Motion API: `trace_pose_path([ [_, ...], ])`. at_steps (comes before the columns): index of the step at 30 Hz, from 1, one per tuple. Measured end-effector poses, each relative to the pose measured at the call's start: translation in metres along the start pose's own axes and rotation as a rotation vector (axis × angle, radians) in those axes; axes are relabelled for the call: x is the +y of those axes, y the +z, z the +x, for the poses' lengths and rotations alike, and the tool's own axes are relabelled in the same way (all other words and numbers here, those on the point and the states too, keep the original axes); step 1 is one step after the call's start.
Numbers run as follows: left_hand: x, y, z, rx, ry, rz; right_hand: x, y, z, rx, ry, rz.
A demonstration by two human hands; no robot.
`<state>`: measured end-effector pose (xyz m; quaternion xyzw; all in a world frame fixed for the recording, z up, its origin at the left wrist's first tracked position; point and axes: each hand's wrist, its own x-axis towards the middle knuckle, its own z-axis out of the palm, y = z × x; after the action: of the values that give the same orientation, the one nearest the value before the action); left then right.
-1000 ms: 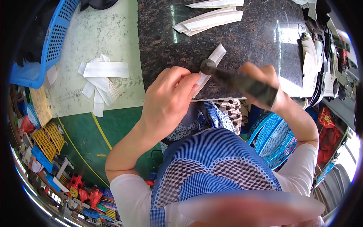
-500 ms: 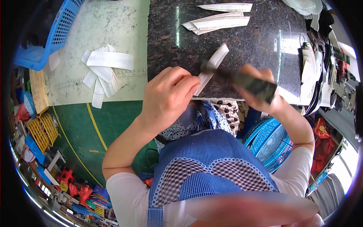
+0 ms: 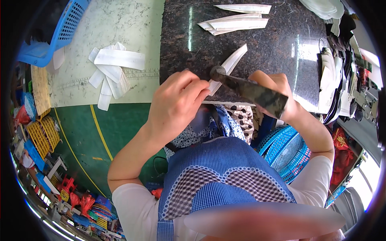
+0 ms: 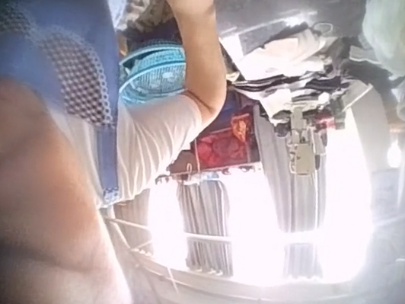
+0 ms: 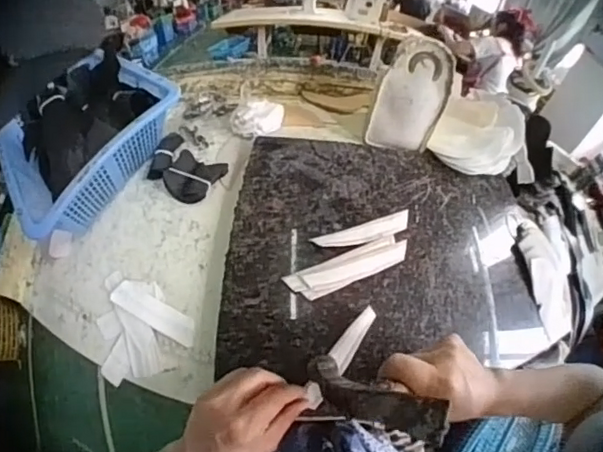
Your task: Hammering strips of material for shoe manufacturing on a workbench.
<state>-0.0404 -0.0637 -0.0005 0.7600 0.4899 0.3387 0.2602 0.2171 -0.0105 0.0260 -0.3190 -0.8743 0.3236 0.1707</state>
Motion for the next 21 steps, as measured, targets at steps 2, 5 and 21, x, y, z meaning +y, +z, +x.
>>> trace_pose_path([
  [2,0.000,0.001,-0.004,0.021,-0.006,0.017,0.004,0.002,-0.001,-0.013,0.067,0.021],
  [5,0.003,0.004,-0.006,0.047,0.011,0.076,-0.002,0.004,0.002,0.013,0.036,0.024],
  [21,0.009,0.021,-0.025,0.236,-0.011,0.200,-0.006,0.005,0.006,-0.043,0.028,0.087],
])
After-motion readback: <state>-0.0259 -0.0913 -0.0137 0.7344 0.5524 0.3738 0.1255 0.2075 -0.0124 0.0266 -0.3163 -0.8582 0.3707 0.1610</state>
